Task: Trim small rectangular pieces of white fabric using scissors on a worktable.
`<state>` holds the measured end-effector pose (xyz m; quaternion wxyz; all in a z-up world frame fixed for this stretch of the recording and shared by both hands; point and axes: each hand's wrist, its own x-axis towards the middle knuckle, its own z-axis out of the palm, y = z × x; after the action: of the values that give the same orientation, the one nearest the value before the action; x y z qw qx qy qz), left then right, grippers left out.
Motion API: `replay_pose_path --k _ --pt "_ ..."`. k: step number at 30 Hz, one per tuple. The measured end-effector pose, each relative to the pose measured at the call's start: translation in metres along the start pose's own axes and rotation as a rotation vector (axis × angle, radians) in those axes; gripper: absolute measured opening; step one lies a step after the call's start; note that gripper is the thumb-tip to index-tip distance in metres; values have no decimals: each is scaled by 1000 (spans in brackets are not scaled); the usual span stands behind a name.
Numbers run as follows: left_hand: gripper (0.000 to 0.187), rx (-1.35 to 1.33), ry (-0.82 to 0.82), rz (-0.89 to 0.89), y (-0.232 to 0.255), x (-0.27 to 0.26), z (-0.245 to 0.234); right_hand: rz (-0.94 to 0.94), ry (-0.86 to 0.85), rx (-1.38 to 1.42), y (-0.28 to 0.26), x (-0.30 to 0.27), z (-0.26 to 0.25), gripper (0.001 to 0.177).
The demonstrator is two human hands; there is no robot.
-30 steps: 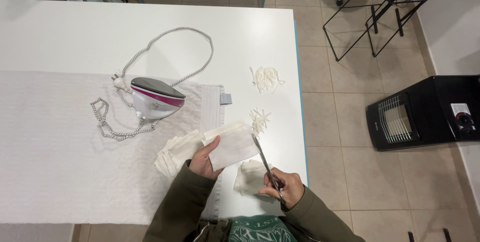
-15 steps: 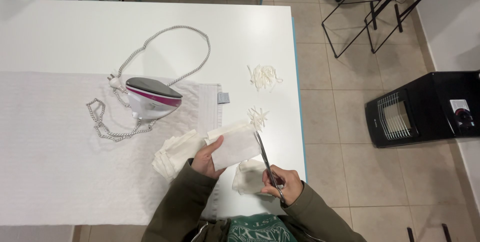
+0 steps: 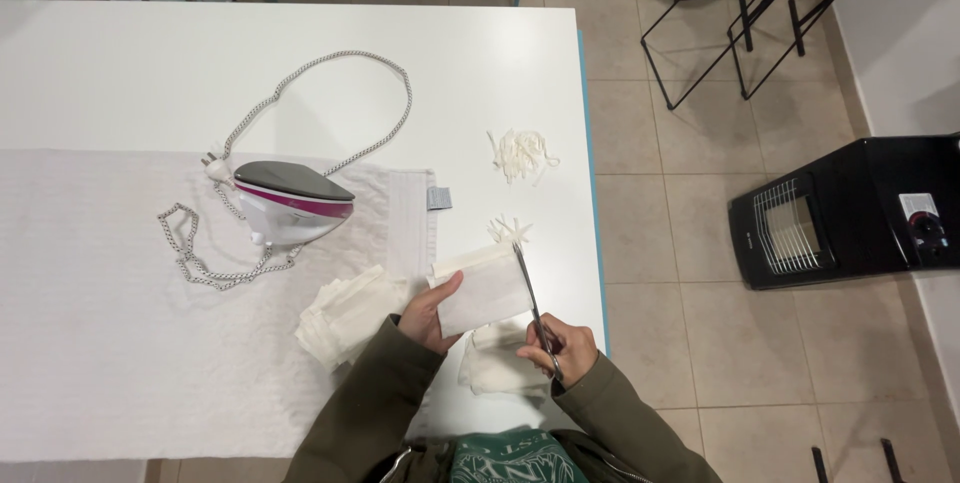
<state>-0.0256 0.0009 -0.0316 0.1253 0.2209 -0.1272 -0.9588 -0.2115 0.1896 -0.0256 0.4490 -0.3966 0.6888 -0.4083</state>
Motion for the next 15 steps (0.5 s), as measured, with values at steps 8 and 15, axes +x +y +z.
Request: replay_pose_path --k 8,15 --pt "53 272 299 216 2 4 -30 188 57 -110 53 28 1 29" --pt "37 790 559 489 33 -55 -113 74 328 -317 91 22 -16 34"
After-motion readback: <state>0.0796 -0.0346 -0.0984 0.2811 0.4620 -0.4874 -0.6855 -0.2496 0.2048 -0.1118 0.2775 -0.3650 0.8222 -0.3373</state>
